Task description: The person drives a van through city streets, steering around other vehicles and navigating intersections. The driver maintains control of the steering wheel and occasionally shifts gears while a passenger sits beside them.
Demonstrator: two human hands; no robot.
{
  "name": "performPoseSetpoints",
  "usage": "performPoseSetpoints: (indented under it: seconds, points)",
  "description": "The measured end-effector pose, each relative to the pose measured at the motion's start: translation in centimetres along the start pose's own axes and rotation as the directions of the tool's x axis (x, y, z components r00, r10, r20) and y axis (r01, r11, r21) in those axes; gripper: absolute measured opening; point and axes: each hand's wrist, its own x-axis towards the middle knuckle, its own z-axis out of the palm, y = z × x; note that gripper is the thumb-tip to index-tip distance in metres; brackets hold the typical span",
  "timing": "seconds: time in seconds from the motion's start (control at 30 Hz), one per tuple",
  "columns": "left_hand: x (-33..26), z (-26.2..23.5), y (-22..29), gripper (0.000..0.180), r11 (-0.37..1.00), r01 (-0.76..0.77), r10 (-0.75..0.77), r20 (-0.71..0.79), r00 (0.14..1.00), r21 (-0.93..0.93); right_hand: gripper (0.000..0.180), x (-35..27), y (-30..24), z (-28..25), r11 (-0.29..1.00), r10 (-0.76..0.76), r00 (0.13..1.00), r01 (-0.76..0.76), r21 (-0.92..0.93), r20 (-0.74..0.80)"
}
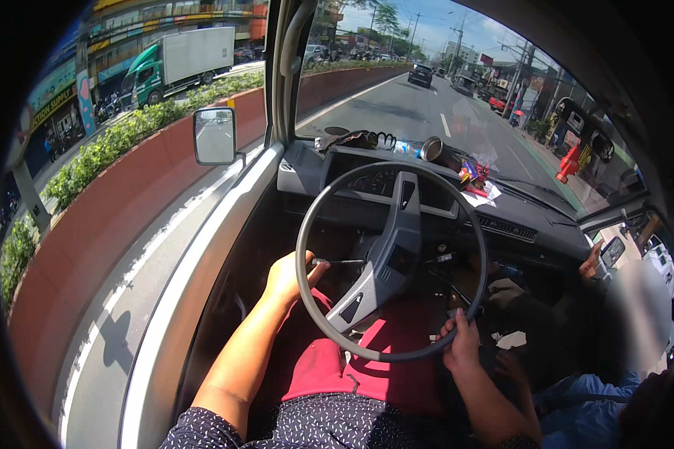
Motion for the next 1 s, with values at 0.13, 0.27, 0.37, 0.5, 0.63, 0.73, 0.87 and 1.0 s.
performPoseSetpoints:
  seconds: [0.13,0.27,0.37,0.5,0.63,0.73,0.87,1.0]
  points:
    - [1.2,0.2,-0.3,0.046,0.999,-0.035,0.035,-0.011,0.999,0.031,0.015,0.3,1.8,0.5,0.989,-0.095,0.995,0.092,-0.114,-0.02]
    - [2.6,1.2,-1.5,0.048,0.997,-0.065,0.061,-0.083,0.995,-0.044,0.019,0.8,3.3,1.5,0.981,-0.125,0.991,0.116,-0.154,-0.048]
    - [3.7,2.4,-2.6,0.043,0.995,-0.081,0.074,-0.111,0.991,-0.062,0.019,1.8,2.9,2.2,0.984,-0.089,0.991,0.072,-0.165,-0.1]
    - [5.1,3.3,-3.7,0.045,0.992,-0.105,0.098,-0.11,0.989,-0.067,0.019,5.1,0.2,2.6,0.977,-0.157,0.985,0.144,-0.155,-0.071]
    - [6.1,3.4,-4.2,0.047,0.992,-0.122,0.123,-0.076,0.989,0.024,0.019,8.7,-1.7,3.2,0.955,-0.2,0.974,0.17,-0.244,-0.103]
    - [6.6,3.5,-4.4,0.047,0.985,-0.172,0.173,-0.101,0.98,0.014,0.023,10.8,-2.3,3.5,0.867,-0.373,0.927,0.332,-0.373,-0.043]
    - [6.7,3.2,-4.6,0.041,0.978,-0.206,0.203,-0.09,0.975,-0.027,0.026,12.4,-3.6,3.3,0.721,-0.481,0.876,0.418,-0.552,0.035]
    - [6.6,2.2,-5.4,0.033,0.981,-0.189,0.183,-0.119,0.976,-0.037,0.028,13.6,-5.2,3.9,0.611,-0.524,0.849,0.433,-0.663,0.072]
